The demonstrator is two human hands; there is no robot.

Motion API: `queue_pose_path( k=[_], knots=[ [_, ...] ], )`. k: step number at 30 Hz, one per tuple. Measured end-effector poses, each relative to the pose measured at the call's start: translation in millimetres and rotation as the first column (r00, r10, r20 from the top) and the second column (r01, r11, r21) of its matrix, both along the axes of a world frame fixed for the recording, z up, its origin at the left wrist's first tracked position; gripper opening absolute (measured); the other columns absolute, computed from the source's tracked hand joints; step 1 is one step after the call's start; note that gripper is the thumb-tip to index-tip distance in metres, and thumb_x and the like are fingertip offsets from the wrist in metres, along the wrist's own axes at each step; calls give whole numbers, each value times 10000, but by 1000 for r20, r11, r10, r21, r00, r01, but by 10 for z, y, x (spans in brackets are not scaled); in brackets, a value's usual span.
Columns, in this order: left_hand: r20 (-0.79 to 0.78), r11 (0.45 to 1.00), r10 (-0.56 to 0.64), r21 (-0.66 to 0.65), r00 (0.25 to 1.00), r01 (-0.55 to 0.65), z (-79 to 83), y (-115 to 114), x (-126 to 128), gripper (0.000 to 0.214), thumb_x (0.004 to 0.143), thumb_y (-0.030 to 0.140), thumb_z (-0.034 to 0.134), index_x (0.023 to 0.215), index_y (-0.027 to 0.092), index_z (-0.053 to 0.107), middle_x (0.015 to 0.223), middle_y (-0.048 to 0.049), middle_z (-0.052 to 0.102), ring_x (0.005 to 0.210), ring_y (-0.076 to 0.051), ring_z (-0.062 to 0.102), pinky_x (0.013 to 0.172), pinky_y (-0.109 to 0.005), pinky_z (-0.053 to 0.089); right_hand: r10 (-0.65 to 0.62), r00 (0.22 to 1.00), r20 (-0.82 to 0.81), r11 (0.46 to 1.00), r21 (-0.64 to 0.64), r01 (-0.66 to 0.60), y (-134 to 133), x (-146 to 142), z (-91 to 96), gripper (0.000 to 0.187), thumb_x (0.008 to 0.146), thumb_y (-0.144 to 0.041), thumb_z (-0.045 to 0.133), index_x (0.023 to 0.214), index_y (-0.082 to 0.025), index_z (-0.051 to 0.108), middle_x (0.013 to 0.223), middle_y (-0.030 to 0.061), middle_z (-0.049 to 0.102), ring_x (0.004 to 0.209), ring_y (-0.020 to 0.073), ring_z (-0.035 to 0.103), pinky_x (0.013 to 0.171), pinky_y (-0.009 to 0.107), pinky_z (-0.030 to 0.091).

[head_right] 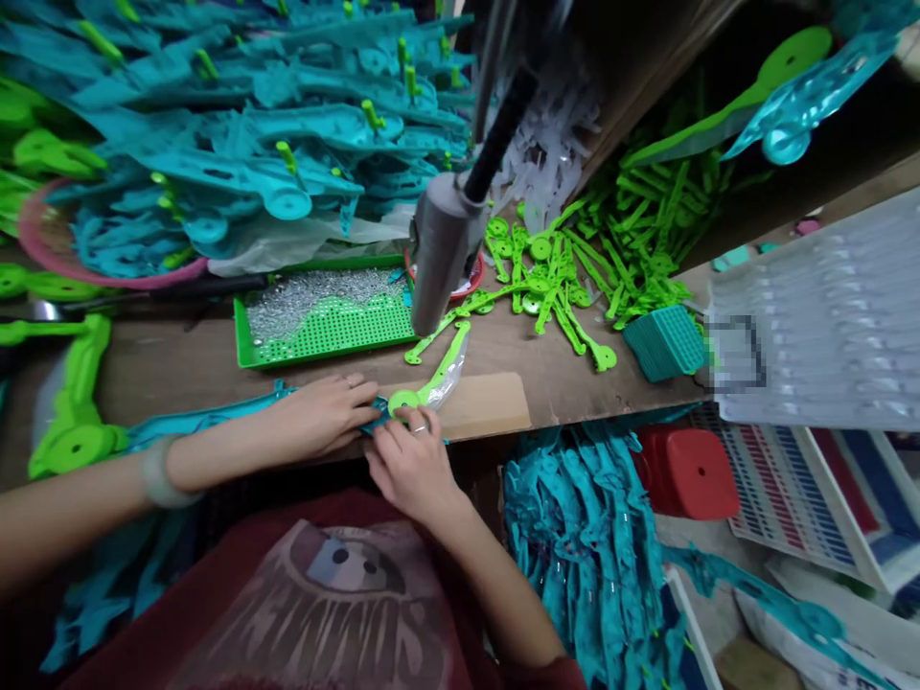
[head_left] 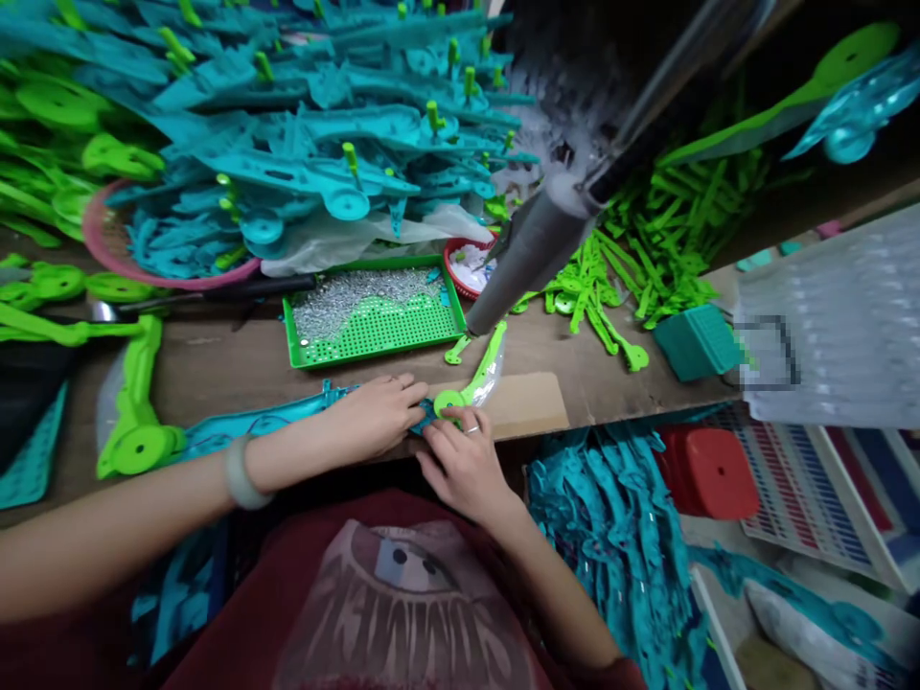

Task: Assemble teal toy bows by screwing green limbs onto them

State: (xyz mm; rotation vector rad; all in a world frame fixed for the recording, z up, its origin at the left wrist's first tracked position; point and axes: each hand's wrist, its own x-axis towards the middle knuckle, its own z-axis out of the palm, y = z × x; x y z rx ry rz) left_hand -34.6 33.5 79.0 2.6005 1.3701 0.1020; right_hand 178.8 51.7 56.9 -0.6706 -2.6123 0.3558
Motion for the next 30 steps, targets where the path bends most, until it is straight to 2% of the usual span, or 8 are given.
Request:
queue_pose_path(
  k=[3, 5, 8, 10, 13, 17, 22, 30],
  knots=[
    [7, 999, 16, 28, 1000, -16, -34, -4, 29, 102, 907, 248, 676, 941, 159, 712, 984, -94, 638, 936, -243, 568, 784, -362, 415, -58, 965, -255, 995, -99, 34, 117, 54, 34, 84, 945, -147, 563, 972, -168, 641, 845, 66, 712, 871, 208, 612, 820, 374, 513],
    [-20, 997, 25, 68, 999, -24, -53, -34, 67, 85, 904, 218, 680, 950, 155, 715, 1000, -95, 645, 960, -244, 571, 796, -359, 413, -60, 948, -312, 995, -97, 31, 139, 75, 13, 105, 929, -126, 574, 1002, -160, 641, 869, 73, 714, 858, 202, 604, 817, 371, 520],
    [-74, 990, 60, 129, 995, -50, -67, -98, 127, 88, 899, 190, 688, 954, 126, 713, 1032, -113, 653, 984, -261, 572, 800, -371, 409, 80, 980, -180, 996, 45, -73, 94, 92, -78, 203, 909, -145, 607, 1105, -152, 659, 998, 92, 735, 986, 246, 604, 903, 422, 513],
    [-91, 987, 83, 142, 992, -69, -70, -132, 146, 108, 901, 198, 689, 971, 118, 711, 1042, -118, 654, 976, -266, 571, 797, -379, 407, 94, 983, -159, 990, 121, -75, 57, 112, -136, 235, 906, -132, 598, 1127, -158, 674, 1022, 93, 724, 991, 251, 590, 901, 421, 512],
    [-85, 990, 76, 129, 993, -65, -76, -145, 131, 154, 910, 242, 690, 1026, 142, 710, 1026, -102, 650, 972, -262, 568, 793, -372, 407, 32, 990, -141, 997, 67, -23, 74, 158, -123, 260, 914, -102, 563, 1130, -171, 691, 1080, 109, 671, 1005, 247, 550, 905, 402, 516],
    [-71, 992, 59, 118, 996, -50, -92, -110, 91, 168, 914, 283, 691, 1000, 141, 718, 962, -98, 636, 953, -257, 559, 755, -365, 401, 130, 984, 120, 991, -9, -130, 249, 167, 91, 219, 973, -146, 516, 1089, -183, 698, 1242, 126, 597, 1147, 278, 465, 1012, 440, 480],
    [-41, 996, 35, 84, 999, -32, -110, -78, 75, 111, 868, 251, 740, 901, 146, 727, 933, -89, 630, 916, -247, 541, 727, -365, 395, 317, 865, 388, 948, -96, -304, 519, 47, 353, 183, 1001, -207, 499, 972, -166, 675, 1276, 136, 539, 1159, 291, 415, 1002, 473, 446],
    [8, 997, 68, 21, 998, -68, -104, -82, 29, 105, 906, 274, 689, 908, 181, 738, 950, -79, 623, 910, -239, 531, 726, -357, 402, 573, 682, 454, 817, -250, -520, 885, -204, 449, 134, 942, -231, 611, 855, -168, 691, 1134, 114, 517, 1051, 268, 383, 947, 460, 367]
  ],
)
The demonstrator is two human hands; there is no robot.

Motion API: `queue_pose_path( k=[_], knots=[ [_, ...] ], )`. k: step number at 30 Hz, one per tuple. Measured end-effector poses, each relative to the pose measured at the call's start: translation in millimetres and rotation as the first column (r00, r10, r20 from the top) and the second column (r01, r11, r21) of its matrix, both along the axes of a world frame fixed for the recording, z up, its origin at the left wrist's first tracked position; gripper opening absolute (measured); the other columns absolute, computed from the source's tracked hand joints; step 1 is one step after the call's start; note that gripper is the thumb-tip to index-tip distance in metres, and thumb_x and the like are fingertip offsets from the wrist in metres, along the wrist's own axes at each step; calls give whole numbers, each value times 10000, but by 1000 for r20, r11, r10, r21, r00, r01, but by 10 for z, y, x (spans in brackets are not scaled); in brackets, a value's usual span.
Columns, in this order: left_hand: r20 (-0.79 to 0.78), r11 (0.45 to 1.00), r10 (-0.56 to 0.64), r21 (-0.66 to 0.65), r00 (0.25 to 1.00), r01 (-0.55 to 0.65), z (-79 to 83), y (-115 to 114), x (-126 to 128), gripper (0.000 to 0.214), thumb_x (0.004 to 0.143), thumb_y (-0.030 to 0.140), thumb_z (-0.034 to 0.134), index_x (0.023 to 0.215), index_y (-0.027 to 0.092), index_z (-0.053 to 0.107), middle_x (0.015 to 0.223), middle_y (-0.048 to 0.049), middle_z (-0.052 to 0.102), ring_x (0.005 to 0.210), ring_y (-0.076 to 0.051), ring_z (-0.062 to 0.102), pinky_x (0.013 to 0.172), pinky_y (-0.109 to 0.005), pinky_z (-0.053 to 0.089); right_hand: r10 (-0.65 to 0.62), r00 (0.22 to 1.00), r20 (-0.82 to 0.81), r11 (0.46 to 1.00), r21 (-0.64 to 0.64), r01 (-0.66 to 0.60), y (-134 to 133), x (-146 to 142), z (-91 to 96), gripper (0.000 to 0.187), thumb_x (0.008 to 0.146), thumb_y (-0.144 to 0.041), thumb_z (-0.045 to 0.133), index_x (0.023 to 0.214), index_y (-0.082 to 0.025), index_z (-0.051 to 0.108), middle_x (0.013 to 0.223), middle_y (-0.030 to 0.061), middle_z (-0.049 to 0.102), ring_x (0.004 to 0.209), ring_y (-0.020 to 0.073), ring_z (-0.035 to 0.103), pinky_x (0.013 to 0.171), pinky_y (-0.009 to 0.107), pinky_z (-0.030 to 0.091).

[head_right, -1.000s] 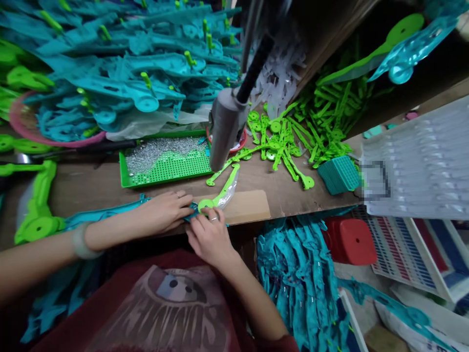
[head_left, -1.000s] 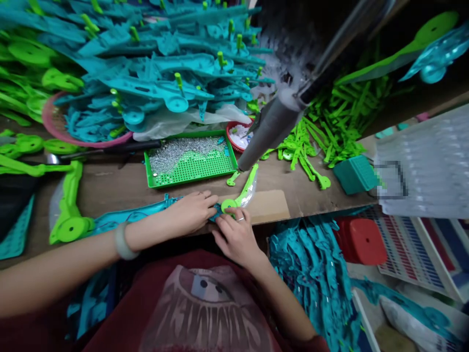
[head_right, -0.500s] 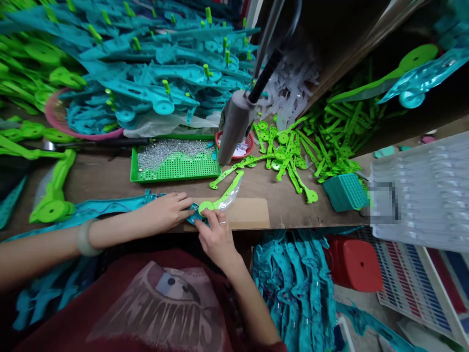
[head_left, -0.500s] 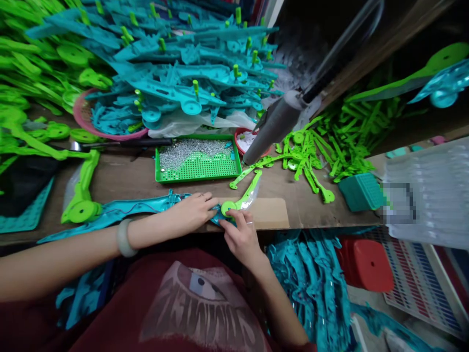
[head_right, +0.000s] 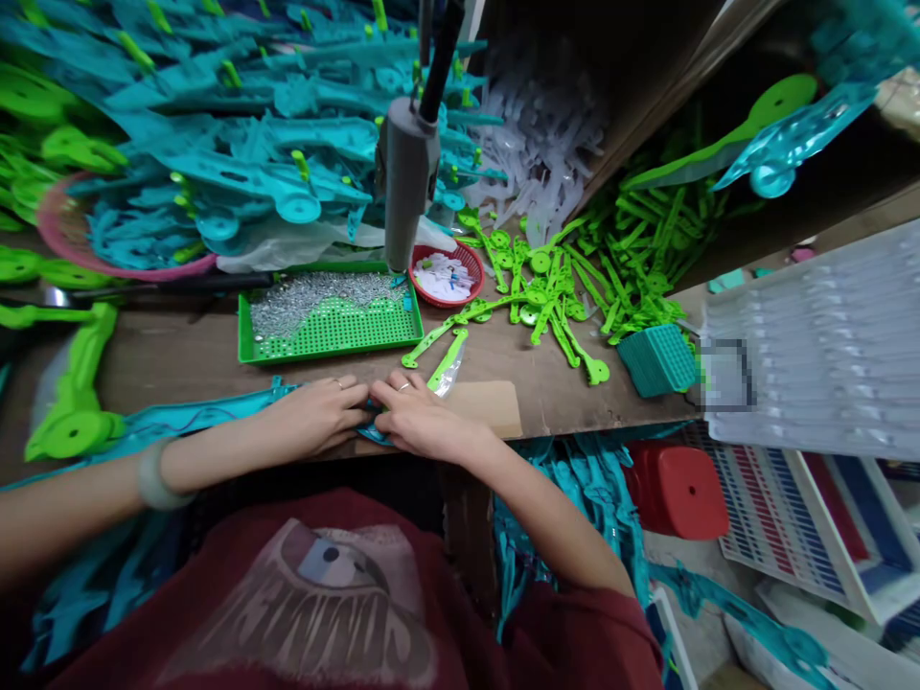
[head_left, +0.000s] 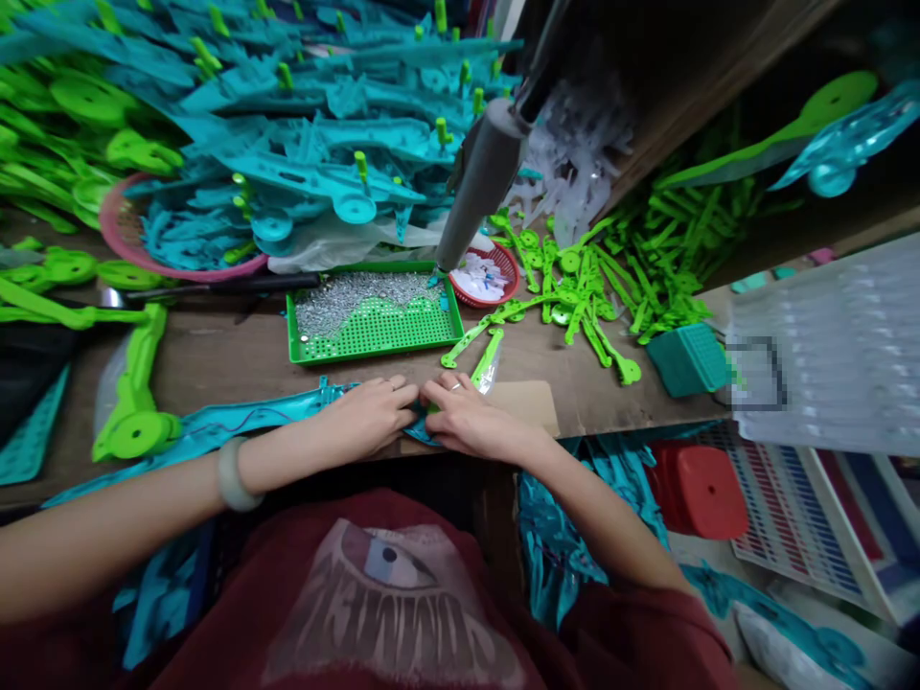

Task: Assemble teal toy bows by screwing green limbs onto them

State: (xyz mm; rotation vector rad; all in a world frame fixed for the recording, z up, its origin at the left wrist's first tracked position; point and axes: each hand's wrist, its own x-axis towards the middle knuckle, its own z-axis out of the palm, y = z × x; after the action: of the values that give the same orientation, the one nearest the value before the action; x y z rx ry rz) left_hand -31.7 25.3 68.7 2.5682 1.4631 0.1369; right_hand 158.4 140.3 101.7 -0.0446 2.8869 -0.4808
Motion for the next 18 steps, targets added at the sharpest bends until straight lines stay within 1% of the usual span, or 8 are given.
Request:
queue_pose_path(
  k=[3, 5, 9, 10, 12, 14, 16, 18],
  knots=[
    [45, 1000, 2, -8, 999, -2, -8, 7, -25, 101, 911, 274, 681, 927, 190, 734, 973, -78, 628, 917, -236, 534, 740, -353, 413, 10, 1000, -21, 999, -38, -10, 30, 11, -67, 131, 944, -244, 605, 871, -165, 680, 1139, 111, 513, 1031, 257, 382, 918, 433, 366],
    [69, 1000, 7, -10, 998, -7, -22, 9, -33, 92, 911, 270, 680, 898, 191, 725, 956, -74, 632, 931, -238, 542, 759, -352, 423, -8, 998, -59, 997, -78, 4, 31, 61, -120, 127, 962, -234, 571, 912, -163, 663, 1124, 102, 517, 1008, 241, 392, 918, 416, 379],
    [102, 1000, 6, -4, 995, -6, -49, 7, -45, 67, 918, 253, 669, 931, 196, 701, 992, -67, 654, 957, -236, 563, 795, -356, 440, -166, 976, -140, 963, -237, 129, 17, 146, -171, 107, 984, -206, 530, 941, -171, 620, 1076, 74, 517, 1012, 206, 435, 959, 379, 406],
    [103, 1000, 4, -2, 995, -3, -51, 5, -48, 72, 915, 248, 671, 958, 194, 692, 1012, -68, 660, 968, -239, 568, 801, -359, 445, -203, 967, -153, 955, -248, 162, 2, 145, -174, 99, 981, -207, 538, 930, -174, 616, 1068, 70, 520, 1020, 206, 439, 961, 375, 407],
    [97, 1000, 7, 2, 995, -7, -47, 0, -55, 99, 895, 239, 694, 973, 183, 669, 1010, -70, 668, 971, -246, 576, 807, -363, 453, -216, 961, -170, 967, -174, 187, -52, 113, -176, 88, 968, -217, 569, 911, -174, 621, 1069, 74, 534, 1017, 219, 437, 946, 387, 406],
    [93, 1000, 15, 13, 996, -17, -32, -7, -59, 114, 870, 233, 724, 933, 175, 650, 956, -69, 668, 937, -245, 584, 796, -361, 456, -182, 969, -167, 983, -8, 183, -130, 56, -181, 94, 965, -222, 580, 914, -166, 635, 1086, 91, 553, 1005, 237, 428, 931, 411, 395],
    [93, 999, 15, 28, 996, -17, -10, -18, -67, 120, 861, 233, 736, 893, 171, 639, 921, -69, 669, 906, -241, 593, 792, -360, 456, -161, 973, -164, 973, 136, 184, -203, -4, -195, 132, 985, -219, 550, 923, -156, 648, 1075, 103, 567, 995, 247, 426, 919, 422, 382],
    [105, 1000, 3, 28, 995, -6, 11, -29, -89, 111, 875, 245, 723, 906, 173, 644, 929, -67, 679, 912, -241, 603, 807, -362, 457, -155, 974, -165, 964, 188, 186, -244, -52, -221, 177, 1003, -226, 524, 905, -162, 656, 1028, 94, 575, 986, 248, 431, 889, 410, 376]
  ],
)
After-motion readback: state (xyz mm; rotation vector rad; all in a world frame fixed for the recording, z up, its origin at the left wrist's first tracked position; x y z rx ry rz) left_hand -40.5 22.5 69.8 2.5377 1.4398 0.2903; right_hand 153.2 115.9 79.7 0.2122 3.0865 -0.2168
